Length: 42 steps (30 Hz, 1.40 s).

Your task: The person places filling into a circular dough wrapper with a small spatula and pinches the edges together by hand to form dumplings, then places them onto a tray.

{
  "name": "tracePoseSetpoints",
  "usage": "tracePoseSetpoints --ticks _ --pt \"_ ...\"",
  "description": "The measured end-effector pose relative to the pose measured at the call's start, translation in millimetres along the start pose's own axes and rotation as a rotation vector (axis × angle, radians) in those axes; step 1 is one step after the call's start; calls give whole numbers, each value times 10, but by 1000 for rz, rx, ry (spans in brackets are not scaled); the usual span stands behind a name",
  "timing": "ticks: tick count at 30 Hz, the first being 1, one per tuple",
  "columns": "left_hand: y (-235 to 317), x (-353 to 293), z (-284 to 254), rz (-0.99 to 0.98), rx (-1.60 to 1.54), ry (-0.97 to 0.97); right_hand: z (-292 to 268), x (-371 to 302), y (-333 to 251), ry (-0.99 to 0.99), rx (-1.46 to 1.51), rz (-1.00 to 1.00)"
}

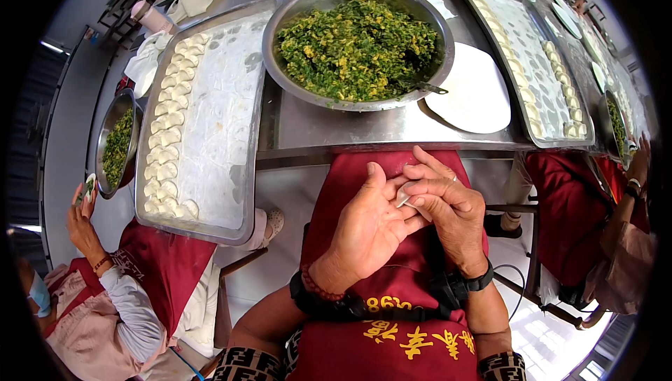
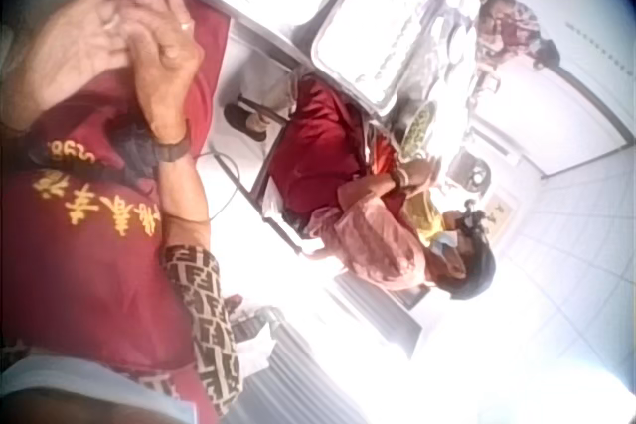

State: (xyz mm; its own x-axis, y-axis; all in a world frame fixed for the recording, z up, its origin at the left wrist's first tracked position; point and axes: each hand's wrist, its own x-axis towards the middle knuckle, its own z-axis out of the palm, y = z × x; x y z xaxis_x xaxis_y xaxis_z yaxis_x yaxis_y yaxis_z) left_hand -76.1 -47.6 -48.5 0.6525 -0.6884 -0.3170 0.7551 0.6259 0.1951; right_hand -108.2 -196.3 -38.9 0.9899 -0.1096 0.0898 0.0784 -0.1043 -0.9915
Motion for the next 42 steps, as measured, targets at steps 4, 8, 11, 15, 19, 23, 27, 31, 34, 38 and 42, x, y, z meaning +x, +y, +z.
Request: tracePoseSetpoints --ticks 4,8,11,15,19,23,27,31,34,38,42 --pt "47 -16 38 -56 130 12 -87 17 35 -59 -160 -62" --pt "83 -31 20 -61 144 -20 -37 28 6 -42 -164 -79" --pt "80 -25 -48 -52 97 -47 -10 17 6 8 -57 -41" --pt "45 -21 -13 -20 15 -25 -27 0 44 -20 9 -54" --pt "-7 -3 -65 -21 16 -61 -80 7 91 -60 -101 -132" --pt "-24 -8 -151 13 51 -77 -6 21 10 -6 -50 -133" --pt "-31 -15 -147 49 3 -73 17 20 8 26 19 -120" --pt "-79 6 -201 57 -47 -164 -41 21 54 -27 -98 -211" --pt "-81 8 -189 37 -29 -129 -78 17 76 -51 -169 -246" --pt "-59 -3 -86 34 2 -55 8 30 -18 44 -206 -247" --pt "-58 -14 -30 45 -51 -30 -15 34 -15 50 -340 -309"
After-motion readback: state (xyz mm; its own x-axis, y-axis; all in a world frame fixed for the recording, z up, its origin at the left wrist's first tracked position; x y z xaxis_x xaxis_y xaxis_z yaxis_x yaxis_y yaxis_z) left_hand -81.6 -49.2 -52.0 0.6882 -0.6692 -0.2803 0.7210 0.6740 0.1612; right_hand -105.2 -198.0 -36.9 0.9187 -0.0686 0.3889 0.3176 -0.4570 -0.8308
